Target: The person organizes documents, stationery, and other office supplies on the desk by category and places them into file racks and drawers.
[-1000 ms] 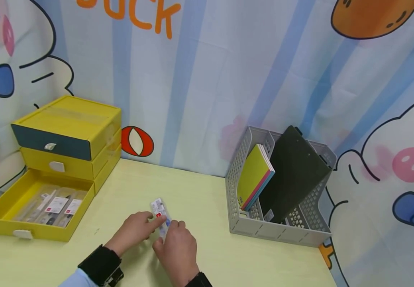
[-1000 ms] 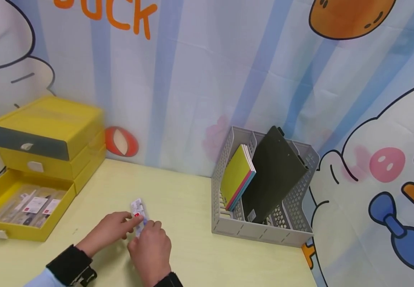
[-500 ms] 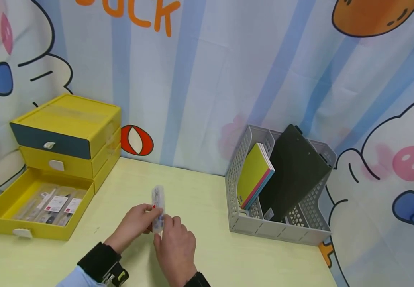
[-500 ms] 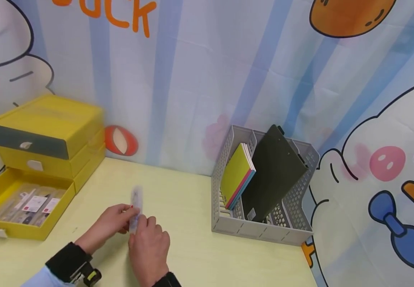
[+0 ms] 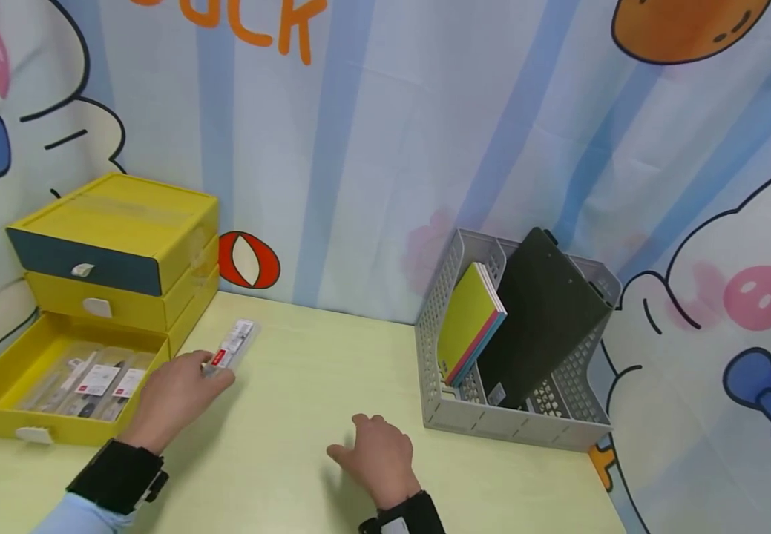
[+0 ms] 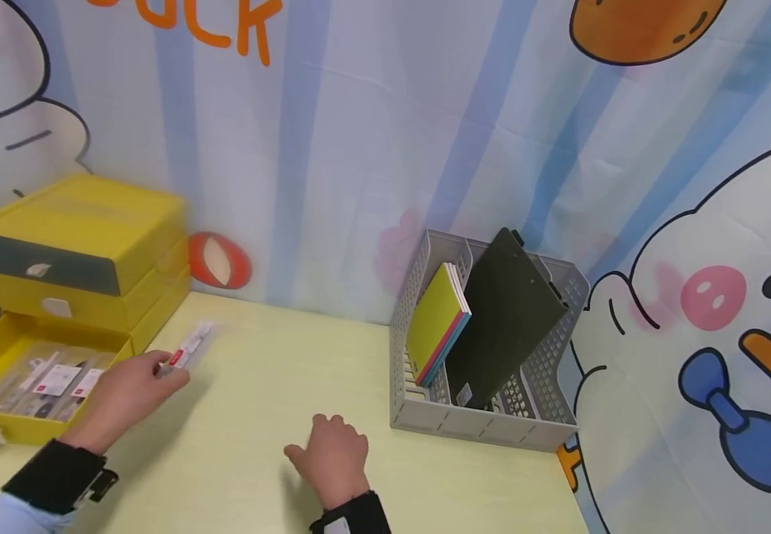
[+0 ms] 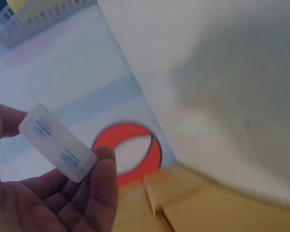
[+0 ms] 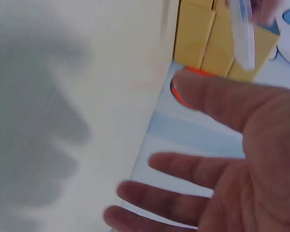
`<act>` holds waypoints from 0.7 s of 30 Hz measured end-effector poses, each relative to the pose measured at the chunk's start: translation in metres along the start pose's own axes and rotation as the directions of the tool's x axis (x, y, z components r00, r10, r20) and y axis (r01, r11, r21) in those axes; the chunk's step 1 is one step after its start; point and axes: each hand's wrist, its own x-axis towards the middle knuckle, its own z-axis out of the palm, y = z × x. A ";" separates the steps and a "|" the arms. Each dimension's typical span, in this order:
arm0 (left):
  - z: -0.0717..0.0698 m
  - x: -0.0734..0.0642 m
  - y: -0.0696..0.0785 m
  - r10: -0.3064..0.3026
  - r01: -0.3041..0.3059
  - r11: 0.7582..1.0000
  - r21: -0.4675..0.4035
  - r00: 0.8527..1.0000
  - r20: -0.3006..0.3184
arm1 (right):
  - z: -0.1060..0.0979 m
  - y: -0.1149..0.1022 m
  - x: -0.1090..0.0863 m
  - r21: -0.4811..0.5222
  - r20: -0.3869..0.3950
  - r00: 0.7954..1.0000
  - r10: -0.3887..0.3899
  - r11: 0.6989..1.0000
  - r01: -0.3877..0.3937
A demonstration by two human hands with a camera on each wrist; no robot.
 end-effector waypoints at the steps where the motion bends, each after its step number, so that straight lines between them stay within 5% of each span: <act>1: -0.008 0.000 -0.006 -0.003 0.003 0.999 0.040 1.000 -0.015 | -0.002 0.005 0.000 0.018 0.037 0.999 0.003 1.000 -0.003; 5: -0.039 -0.005 -0.031 -0.029 0.047 0.982 0.184 0.995 -0.100 | -0.008 0.019 -0.002 0.071 0.138 0.990 0.017 0.997 -0.027; 11: -0.074 -0.007 -0.066 -0.114 0.189 0.930 0.314 0.964 -0.242 | -0.011 0.028 -0.003 0.080 0.152 0.987 0.045 0.995 -0.058; 18: -0.096 -0.002 -0.096 -0.100 0.271 0.843 0.464 0.927 -0.360 | -0.012 0.036 -0.003 0.057 0.162 0.983 0.085 0.994 -0.095; 21: -0.095 0.002 -0.109 -0.077 0.285 0.826 0.486 0.912 -0.404 | -0.011 0.038 -0.003 0.053 0.159 0.984 0.084 0.994 -0.093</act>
